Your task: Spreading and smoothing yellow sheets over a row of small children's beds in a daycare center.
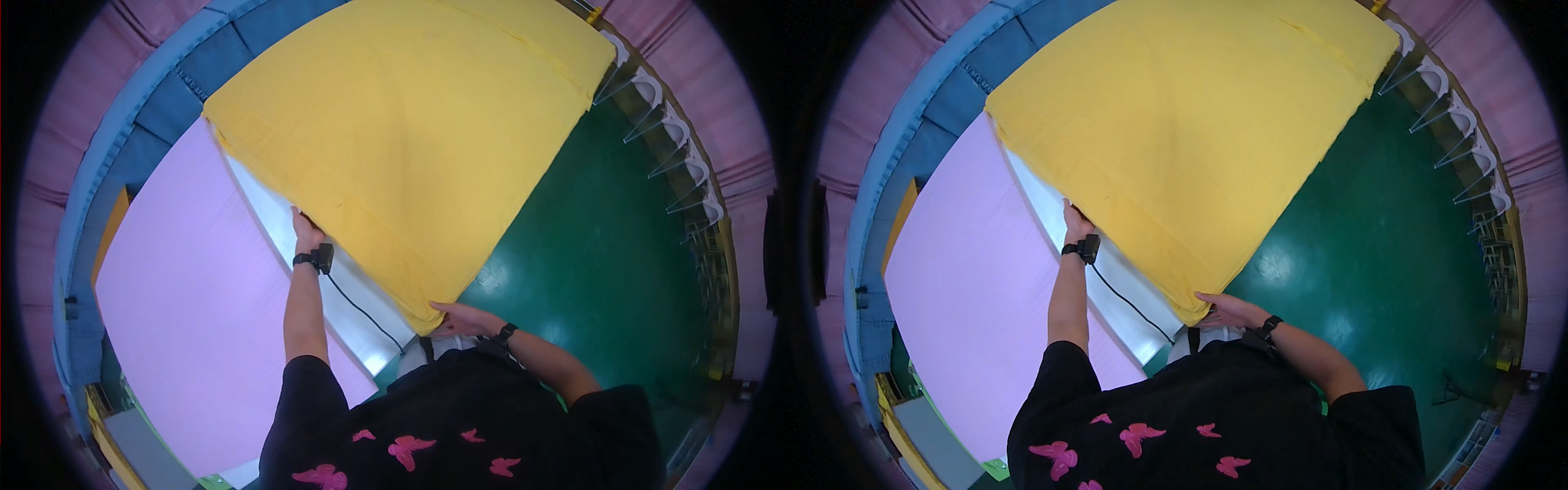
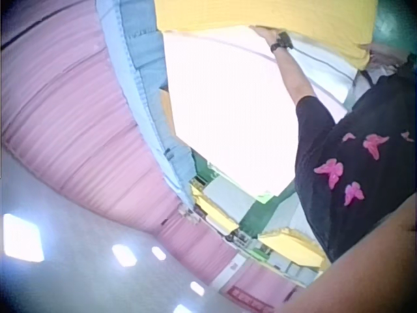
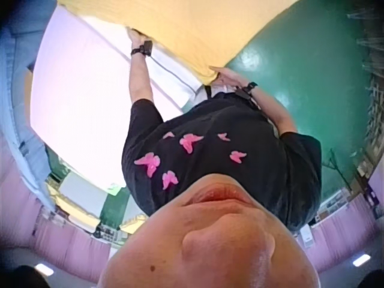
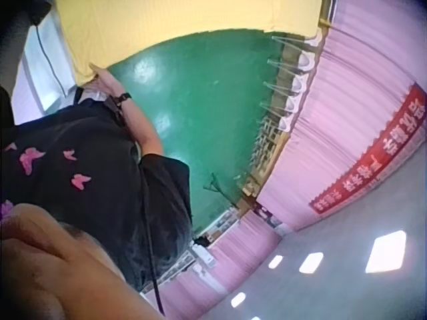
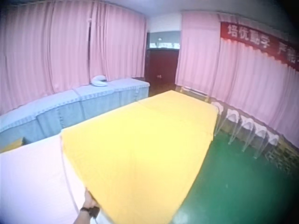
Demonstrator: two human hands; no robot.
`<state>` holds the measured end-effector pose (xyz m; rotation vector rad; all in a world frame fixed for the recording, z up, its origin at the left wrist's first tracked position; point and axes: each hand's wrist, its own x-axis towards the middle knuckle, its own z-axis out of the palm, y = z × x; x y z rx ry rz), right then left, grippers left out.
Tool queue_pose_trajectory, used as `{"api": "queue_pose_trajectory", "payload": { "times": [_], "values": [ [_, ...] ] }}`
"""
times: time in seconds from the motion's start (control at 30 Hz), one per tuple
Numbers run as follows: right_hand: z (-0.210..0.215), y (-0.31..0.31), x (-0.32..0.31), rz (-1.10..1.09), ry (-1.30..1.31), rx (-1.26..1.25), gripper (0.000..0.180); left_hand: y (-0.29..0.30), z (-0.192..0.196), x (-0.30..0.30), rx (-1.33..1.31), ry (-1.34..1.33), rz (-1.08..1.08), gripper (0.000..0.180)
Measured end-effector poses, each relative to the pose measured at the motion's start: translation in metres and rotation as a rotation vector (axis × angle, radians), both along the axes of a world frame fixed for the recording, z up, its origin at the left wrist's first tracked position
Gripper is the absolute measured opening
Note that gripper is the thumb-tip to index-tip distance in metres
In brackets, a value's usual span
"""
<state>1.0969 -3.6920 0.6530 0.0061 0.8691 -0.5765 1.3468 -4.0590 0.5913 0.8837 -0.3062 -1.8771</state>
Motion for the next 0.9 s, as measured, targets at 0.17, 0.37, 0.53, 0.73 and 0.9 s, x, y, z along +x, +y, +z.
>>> {"api": "queue_pose_trajectory", "payload": {
  "times": [0.17,0.37,0.53,0.73,0.9],
  "values": [
    [-0.011,0.008,0.013,-0.059,-0.048,-0.084,0.057,-0.001,-0.031,0.009,-0.022,0.061,-0.003,0.037],
    [0.014,0.014,-0.007,-0.319,-0.186,-0.046,0.056,0.019,0.004,-0.025,0.082,0.09,0.117,0.038],
    [0.027,0.014,-0.01,-0.277,-0.27,-0.057,0.054,0.016,0.009,-0.029,0.052,0.257,0.035,0.037],
    [0.028,0.005,-0.006,-0.222,-0.11,-0.081,0.054,-0.004,-0.038,0.002,-0.035,-0.393,0.08,0.03],
    [0.044,0.01,-0.011,-0.302,-0.019,-0.132,0.058,-0.002,-0.021,0.004,-0.206,-1.313,0.051,0.043]
  ]
}}
